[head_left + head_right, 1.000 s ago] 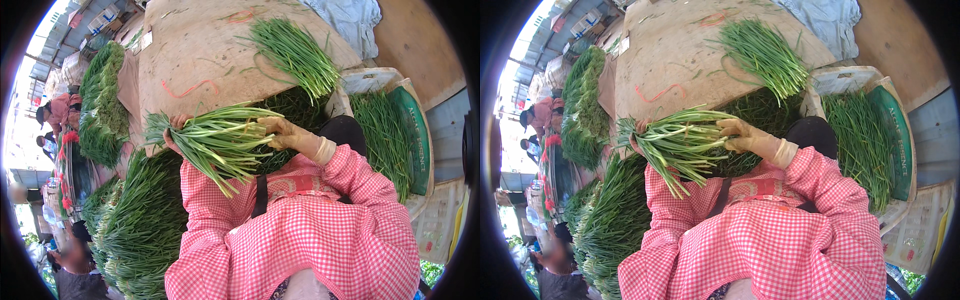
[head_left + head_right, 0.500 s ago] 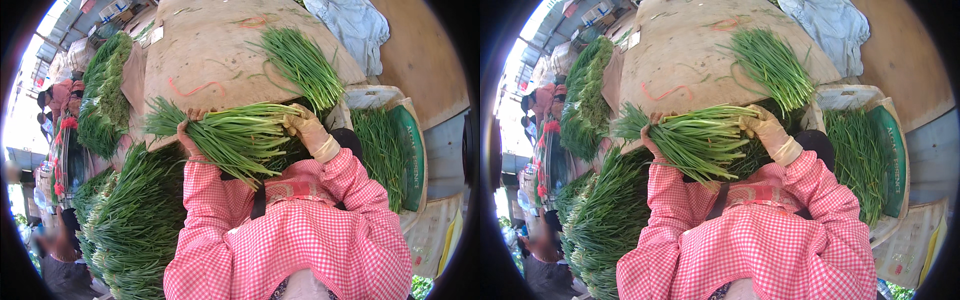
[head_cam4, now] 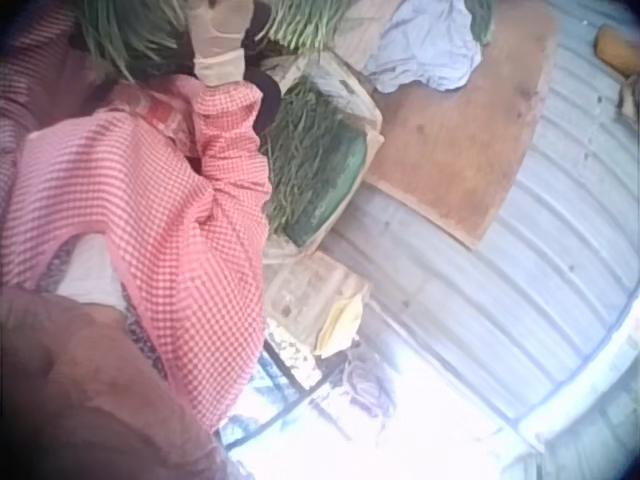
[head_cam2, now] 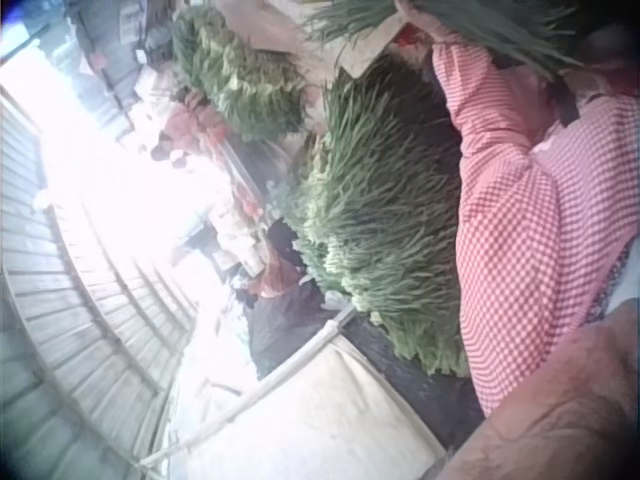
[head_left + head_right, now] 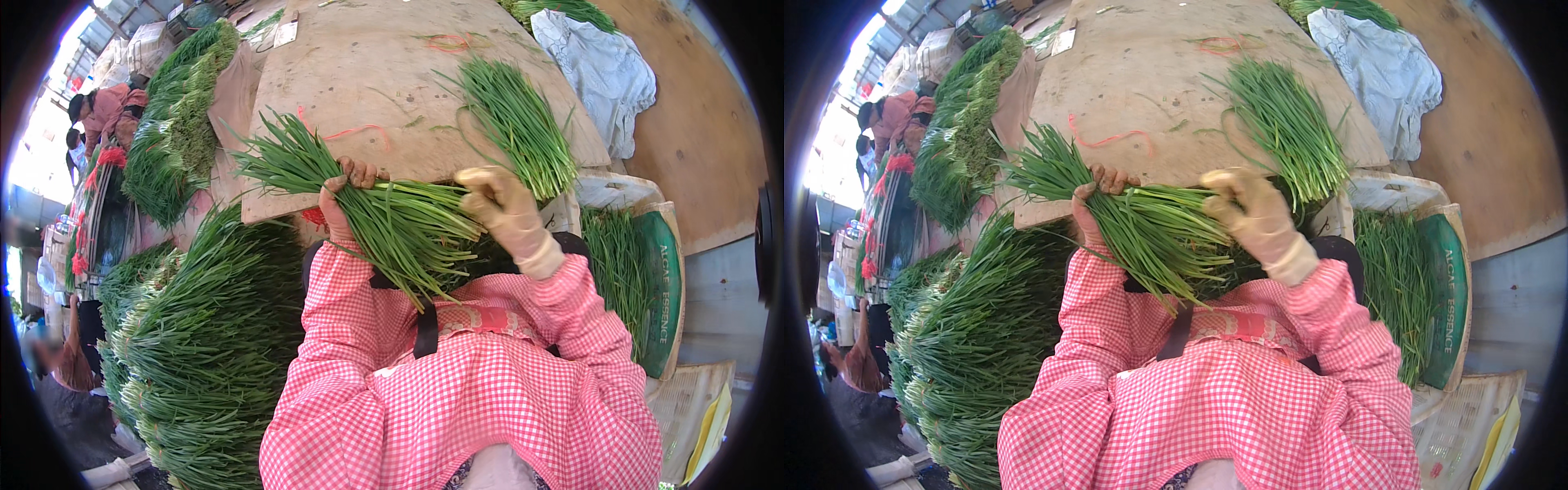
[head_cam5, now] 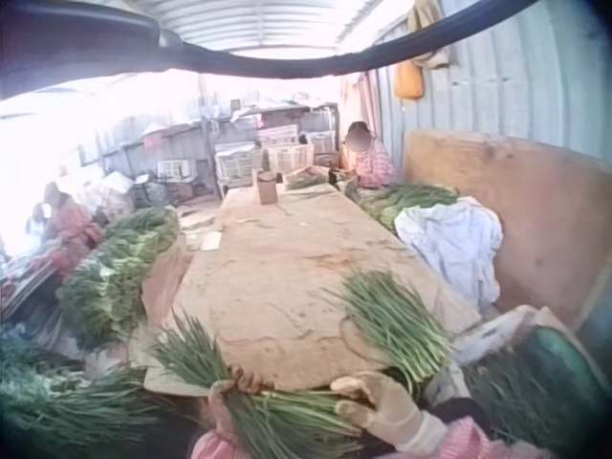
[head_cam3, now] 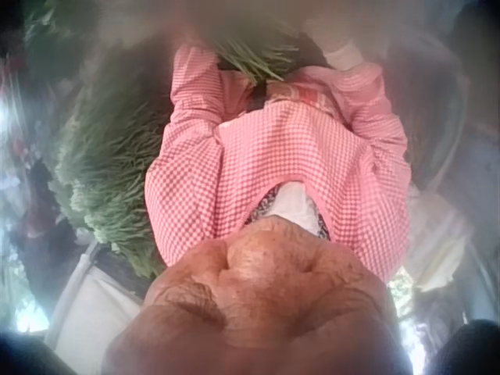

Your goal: The person bundles green chives by hand, ties each bundle with a red string, and places the finished bundles into a plastic basket.

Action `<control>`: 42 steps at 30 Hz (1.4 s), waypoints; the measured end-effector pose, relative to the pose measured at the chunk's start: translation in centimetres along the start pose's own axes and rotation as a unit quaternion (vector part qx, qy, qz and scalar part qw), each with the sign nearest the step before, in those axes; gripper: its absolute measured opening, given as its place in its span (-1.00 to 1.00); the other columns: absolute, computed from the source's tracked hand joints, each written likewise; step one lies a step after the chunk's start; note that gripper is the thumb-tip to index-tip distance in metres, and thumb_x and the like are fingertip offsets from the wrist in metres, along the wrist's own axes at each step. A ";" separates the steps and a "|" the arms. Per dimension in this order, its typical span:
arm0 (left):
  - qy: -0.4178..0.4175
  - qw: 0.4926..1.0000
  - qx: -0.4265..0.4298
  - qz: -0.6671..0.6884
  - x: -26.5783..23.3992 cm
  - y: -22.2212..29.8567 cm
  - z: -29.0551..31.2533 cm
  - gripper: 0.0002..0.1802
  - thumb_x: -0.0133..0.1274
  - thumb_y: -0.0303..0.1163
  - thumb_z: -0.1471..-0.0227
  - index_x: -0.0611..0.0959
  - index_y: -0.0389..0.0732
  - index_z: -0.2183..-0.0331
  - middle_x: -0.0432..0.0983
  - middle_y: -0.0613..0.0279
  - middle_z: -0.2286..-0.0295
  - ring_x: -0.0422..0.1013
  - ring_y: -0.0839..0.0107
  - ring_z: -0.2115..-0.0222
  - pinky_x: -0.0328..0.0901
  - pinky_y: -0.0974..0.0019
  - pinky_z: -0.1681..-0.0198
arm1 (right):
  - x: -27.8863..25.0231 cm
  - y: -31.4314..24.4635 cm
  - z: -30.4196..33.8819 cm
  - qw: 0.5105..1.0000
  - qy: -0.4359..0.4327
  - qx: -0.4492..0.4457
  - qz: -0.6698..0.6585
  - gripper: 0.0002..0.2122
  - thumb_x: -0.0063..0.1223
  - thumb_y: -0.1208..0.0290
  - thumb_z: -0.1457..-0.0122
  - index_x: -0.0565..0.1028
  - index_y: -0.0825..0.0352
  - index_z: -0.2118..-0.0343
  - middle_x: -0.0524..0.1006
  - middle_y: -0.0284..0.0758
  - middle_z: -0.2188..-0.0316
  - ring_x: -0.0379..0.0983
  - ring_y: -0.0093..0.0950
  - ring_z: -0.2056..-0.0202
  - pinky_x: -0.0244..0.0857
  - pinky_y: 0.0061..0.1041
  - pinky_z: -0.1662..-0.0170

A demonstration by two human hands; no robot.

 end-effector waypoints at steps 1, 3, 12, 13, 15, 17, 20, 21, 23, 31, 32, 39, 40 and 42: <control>-0.001 1.000 -0.003 0.000 0.2 -0.1 0.0 -0.84 -0.05 -0.35 0.23 0.32 -0.09 0.51 0.19 0.45 0.61 0.20 0.51 0.52 0.14 0.24 0.11 | 1.2 -1.4 -0.8 0.981 -0.025 -0.105 0.162 -0.85 0.07 0.42 -0.06 0.46 0.31 0.30 0.46 -0.35 0.42 0.40 -0.46 0.40 0.27 -0.56 0.29; 0.005 1.000 -0.004 0.004 0.6 -0.3 0.0 -0.84 -0.05 -0.35 0.23 0.32 -0.09 0.51 0.19 0.45 0.61 0.20 0.51 0.52 0.14 0.24 0.11 | 3.5 -0.5 -1.6 0.987 -0.079 -0.110 0.087 -0.83 0.15 0.45 0.03 0.44 0.33 0.36 0.47 -0.29 0.42 0.40 -0.37 0.37 0.26 -0.51 0.25; -0.020 0.994 0.002 0.105 0.1 1.2 0.3 -0.86 -0.04 -0.39 0.20 0.33 -0.13 0.51 0.22 0.43 0.61 0.21 0.52 0.54 0.20 0.35 0.13 | 2.2 1.9 1.9 0.883 -0.158 0.179 -0.403 -0.86 0.01 0.38 -0.13 0.36 0.33 0.43 0.43 -0.37 0.42 0.31 -0.59 0.37 0.21 -0.61 0.22; -0.005 0.993 0.019 0.120 0.0 1.7 0.3 -0.86 -0.03 -0.40 0.20 0.33 -0.13 0.52 0.22 0.42 0.61 0.21 0.52 0.54 0.20 0.35 0.14 | 1.4 0.9 2.2 0.888 -0.169 0.193 -0.381 -0.84 0.03 0.37 -0.11 0.35 0.33 0.46 0.43 -0.37 0.43 0.31 -0.59 0.38 0.21 -0.60 0.25; 0.027 0.986 0.047 0.156 -0.1 2.1 0.3 -0.86 -0.02 -0.41 0.20 0.33 -0.14 0.54 0.23 0.42 0.61 0.21 0.51 0.55 0.21 0.35 0.15 | -0.4 1.2 3.8 0.879 -0.172 0.193 -0.402 -0.83 0.03 0.36 -0.11 0.34 0.32 0.48 0.43 -0.36 0.45 0.32 -0.57 0.39 0.22 -0.57 0.27; 0.033 0.983 0.061 0.173 -0.6 2.3 -0.2 -0.88 -0.05 -0.36 0.21 0.36 -0.11 0.52 0.22 0.44 0.64 0.19 0.54 0.57 0.19 0.38 0.21 | -2.1 2.4 5.9 0.831 -0.234 0.171 -0.475 -0.88 0.01 0.41 -0.10 0.38 0.34 0.44 0.46 -0.31 0.45 0.36 -0.53 0.39 0.22 -0.58 0.30; 0.033 0.980 0.060 0.189 -0.7 2.8 -0.3 -0.89 -0.04 -0.37 0.22 0.36 -0.10 0.54 0.23 0.43 0.64 0.19 0.54 0.57 0.18 0.38 0.22 | -3.7 4.2 9.3 0.826 -0.301 0.392 -0.270 -0.94 -0.05 0.58 -0.06 0.41 0.37 0.38 0.46 -0.32 0.45 0.38 -0.50 0.36 0.25 -0.57 0.23; 0.029 0.980 0.060 0.186 -0.8 2.9 -0.2 -0.88 -0.03 -0.39 0.22 0.35 -0.11 0.56 0.23 0.42 0.63 0.19 0.52 0.56 0.18 0.37 0.19 | -3.4 5.1 10.4 0.858 -0.279 0.399 -0.165 -0.86 -0.06 0.59 -0.06 0.43 0.40 0.29 0.48 -0.36 0.41 0.38 -0.52 0.32 0.25 -0.57 0.18; 0.020 0.982 0.062 0.177 -1.1 3.1 -0.1 -0.84 0.00 -0.41 0.24 0.32 -0.12 0.58 0.22 0.41 0.62 0.20 0.49 0.55 0.18 0.33 0.14 | -3.1 4.5 10.2 0.903 -0.302 0.302 0.056 -0.83 -0.05 0.57 -0.08 0.44 0.39 0.23 0.50 -0.34 0.38 0.41 -0.53 0.32 0.27 -0.59 0.18; 0.032 0.993 0.069 0.089 -1.6 3.1 -0.1 -0.86 -0.04 -0.38 0.23 0.31 -0.10 0.58 0.22 0.40 0.64 0.20 0.50 0.54 0.16 0.32 0.13 | 2.4 -1.0 4.5 0.965 -0.195 0.159 0.071 -0.68 -0.09 0.16 -0.15 0.48 0.33 0.24 0.53 -0.19 0.47 0.49 -0.38 0.41 0.32 -0.50 0.36; 0.031 0.993 0.070 0.085 -1.6 3.3 0.0 -0.86 -0.05 -0.38 0.23 0.31 -0.10 0.58 0.22 0.40 0.64 0.19 0.50 0.54 0.16 0.32 0.12 | 3.4 -0.2 4.2 0.962 -0.197 0.150 0.117 -0.69 -0.08 0.17 -0.14 0.48 0.33 0.24 0.53 -0.18 0.47 0.49 -0.37 0.41 0.32 -0.50 0.36; 0.035 0.996 0.073 0.023 -1.8 2.9 -0.2 -0.87 -0.06 -0.38 0.22 0.32 -0.12 0.56 0.22 0.41 0.62 0.19 0.50 0.52 0.14 0.28 0.10 | 9.7 5.5 5.0 0.804 -0.127 0.415 -0.406 -0.74 0.10 0.27 -0.05 0.51 0.38 0.30 0.49 -0.45 0.48 0.23 -0.66 0.62 0.20 -0.63 0.52; 0.024 0.997 0.069 0.032 -1.7 2.8 -0.2 -0.87 -0.06 -0.37 0.22 0.33 -0.12 0.55 0.22 0.40 0.62 0.19 0.50 0.52 0.13 0.26 0.08 | 9.8 5.7 5.7 0.767 -0.130 0.436 -0.453 -0.74 0.10 0.28 -0.05 0.51 0.37 0.30 0.50 -0.45 0.49 0.23 -0.66 0.63 0.20 -0.63 0.53; 0.004 0.997 0.068 0.045 -1.7 3.2 -0.1 -0.88 -0.06 -0.37 0.22 0.34 -0.13 0.53 0.21 0.40 0.63 0.18 0.49 0.52 0.13 0.24 0.05 | 10.0 4.5 5.8 0.682 -0.124 0.461 -0.554 -0.71 0.07 0.33 -0.07 0.46 0.41 0.21 0.43 -0.42 0.57 0.19 -0.67 0.64 0.05 -0.73 0.60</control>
Point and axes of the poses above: each hand's wrist, its own z-axis away from the middle knuckle, its own x-axis out of the palm, y = z × x, the point moved 5 cm from there along -z, towards the middle knuckle
